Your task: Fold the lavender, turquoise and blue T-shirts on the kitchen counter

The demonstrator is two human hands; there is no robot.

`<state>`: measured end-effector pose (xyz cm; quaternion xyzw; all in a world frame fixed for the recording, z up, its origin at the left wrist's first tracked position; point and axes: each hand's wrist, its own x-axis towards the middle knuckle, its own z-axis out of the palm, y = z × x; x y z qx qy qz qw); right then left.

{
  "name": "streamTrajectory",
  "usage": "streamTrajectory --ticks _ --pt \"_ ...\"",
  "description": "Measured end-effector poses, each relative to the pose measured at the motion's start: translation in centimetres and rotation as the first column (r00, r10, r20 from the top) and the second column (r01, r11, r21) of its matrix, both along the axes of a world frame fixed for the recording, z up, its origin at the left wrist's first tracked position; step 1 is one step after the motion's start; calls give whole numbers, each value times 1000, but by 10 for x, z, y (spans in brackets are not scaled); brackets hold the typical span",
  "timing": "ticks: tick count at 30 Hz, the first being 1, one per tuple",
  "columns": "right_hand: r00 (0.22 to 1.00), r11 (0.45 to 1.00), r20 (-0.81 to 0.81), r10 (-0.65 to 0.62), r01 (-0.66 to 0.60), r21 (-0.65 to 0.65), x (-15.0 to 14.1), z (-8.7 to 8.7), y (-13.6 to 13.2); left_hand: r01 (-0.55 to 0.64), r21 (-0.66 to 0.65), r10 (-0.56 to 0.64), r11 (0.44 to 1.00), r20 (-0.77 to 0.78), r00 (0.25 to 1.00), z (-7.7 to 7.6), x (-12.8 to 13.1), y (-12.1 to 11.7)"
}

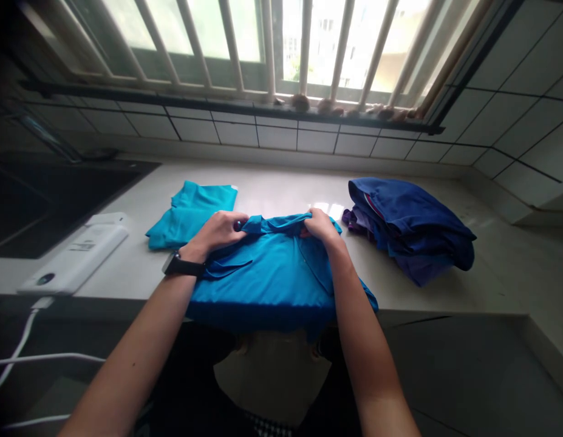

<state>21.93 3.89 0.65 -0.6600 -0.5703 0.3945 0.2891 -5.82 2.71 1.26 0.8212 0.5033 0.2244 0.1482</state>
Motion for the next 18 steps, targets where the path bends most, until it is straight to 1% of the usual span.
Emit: streamTrajectory --ticks 2,4,6,7,9,12,14,16,18 --pt "998 998 -29 64 -64 -16 0 2 -2 111 -72 -104 991 101 990 1 -1 0" --pt "986 986 -18 167 -167 0 0 4 -4 185 -126 -161 975 178 971 3 -3 0" --pt "966 967 37 255 -256 14 0 7 -5 205 -176 -166 963 214 963 4 -5 0" --pt "958 960 74 278 -280 16 0 8 -6 203 -195 -159 959 223 962 4 -6 0" --pt "949 957 136 285 -290 17 -1 9 -7 198 -215 -147 956 231 962 3 -7 0" --pt "952 962 161 261 -271 41 -1 8 -7 141 -183 -107 973 182 977 2 -5 1" --pt "955 962 148 258 -268 52 0 8 -2 61 -116 -49 991 103 994 3 -2 5" --pt "950 961 169 264 -274 40 2 10 10 -46 -37 46 998 21 999 8 -1 15" --pt "932 966 274 236 -257 41 5 17 28 -163 11 163 987 -36 986 20 -1 31"
